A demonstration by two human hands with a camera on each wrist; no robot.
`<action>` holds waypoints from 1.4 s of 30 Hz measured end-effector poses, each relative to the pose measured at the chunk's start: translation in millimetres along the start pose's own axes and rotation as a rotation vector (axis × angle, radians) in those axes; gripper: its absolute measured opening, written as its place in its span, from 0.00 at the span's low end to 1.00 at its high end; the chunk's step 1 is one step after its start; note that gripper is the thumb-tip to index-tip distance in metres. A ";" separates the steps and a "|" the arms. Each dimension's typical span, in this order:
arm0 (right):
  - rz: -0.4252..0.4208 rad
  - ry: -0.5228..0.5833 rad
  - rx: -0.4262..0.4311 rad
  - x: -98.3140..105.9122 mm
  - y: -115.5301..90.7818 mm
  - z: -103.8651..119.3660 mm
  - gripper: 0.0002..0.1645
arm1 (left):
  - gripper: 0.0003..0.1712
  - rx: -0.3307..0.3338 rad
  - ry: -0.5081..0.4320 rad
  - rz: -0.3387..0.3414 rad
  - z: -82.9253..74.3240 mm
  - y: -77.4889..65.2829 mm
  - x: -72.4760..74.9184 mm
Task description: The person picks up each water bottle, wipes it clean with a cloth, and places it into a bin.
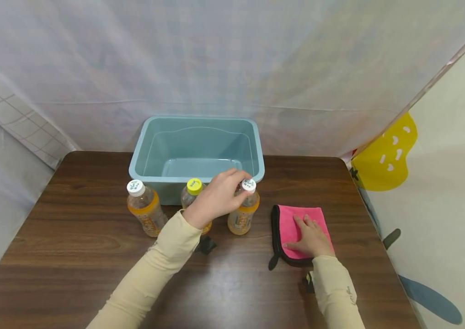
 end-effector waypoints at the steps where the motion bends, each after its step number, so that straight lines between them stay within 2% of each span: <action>1: -0.001 -0.003 0.001 0.0 -0.5 0.7 0.60 | 0.19 0.003 0.004 0.003 -0.2 0.1 0.1; 7: -0.017 -0.014 0.014 0.2 -3.6 4.2 0.57 | 0.19 0.018 0.011 0.020 -0.2 0.3 -0.8; 21: -0.062 -0.053 -0.003 -2.0 -9.4 10.3 0.51 | 0.18 0.014 -0.009 0.002 0.6 0.5 -1.7; 30: -0.223 -0.047 0.075 -7.2 -15.0 15.1 0.40 | 0.18 0.016 -0.019 0.001 0.7 -1.2 0.7; 42: -0.324 -0.031 -0.009 -12.4 -18.9 20.9 0.29 | 0.17 0.012 -0.036 -0.003 1.7 -0.6 -0.1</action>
Point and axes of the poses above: each hand's wrist, its own y-axis towards the middle knuckle, its own x-axis out of the back of the hand, z = x × y, the point moved 1 cm from there along y, towards the middle knuckle, and after that the axes turned 3 degrees about -x, right-handed, at the moved point
